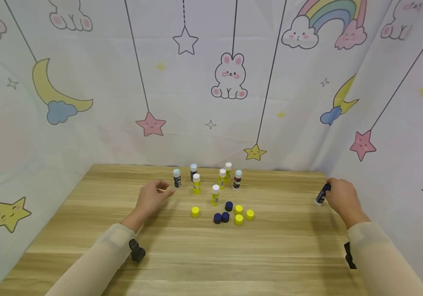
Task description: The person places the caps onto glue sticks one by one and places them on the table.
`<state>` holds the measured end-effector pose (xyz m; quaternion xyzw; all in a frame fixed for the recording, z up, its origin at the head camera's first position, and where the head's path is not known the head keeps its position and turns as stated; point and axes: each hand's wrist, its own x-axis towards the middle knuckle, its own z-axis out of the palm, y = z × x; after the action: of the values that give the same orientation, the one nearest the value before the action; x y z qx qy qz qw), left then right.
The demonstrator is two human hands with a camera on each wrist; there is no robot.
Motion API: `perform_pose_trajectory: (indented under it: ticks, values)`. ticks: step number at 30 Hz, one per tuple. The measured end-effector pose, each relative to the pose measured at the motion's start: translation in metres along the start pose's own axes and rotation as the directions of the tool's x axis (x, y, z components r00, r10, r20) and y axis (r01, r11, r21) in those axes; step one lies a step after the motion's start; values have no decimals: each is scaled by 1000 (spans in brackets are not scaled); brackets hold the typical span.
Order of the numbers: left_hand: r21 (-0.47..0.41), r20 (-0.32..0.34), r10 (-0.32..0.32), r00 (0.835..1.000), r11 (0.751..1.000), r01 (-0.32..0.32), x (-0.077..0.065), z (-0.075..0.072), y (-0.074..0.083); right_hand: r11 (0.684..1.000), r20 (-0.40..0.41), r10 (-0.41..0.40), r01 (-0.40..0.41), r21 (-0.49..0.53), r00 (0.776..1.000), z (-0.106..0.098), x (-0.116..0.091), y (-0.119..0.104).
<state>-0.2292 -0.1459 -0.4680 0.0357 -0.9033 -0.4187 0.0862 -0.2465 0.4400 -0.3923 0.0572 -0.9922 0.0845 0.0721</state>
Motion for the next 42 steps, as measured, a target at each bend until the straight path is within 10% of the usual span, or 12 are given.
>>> perform_pose_trajectory:
  ticks: [10,25,42]
  values:
    - [-56,-7,-15,1000,998,15,4,5,1,1000,14,28,-28,-3,1000,-3,-8,-4]
    - [-136,-16,-56,998,989,54,15,15,-1,994,-224,-109,112,0,968,15,-30,-59]
    - [-177,-1,-42,999,983,41,26,27,-4,991,-117,-61,74,110,991,26,-47,-118]
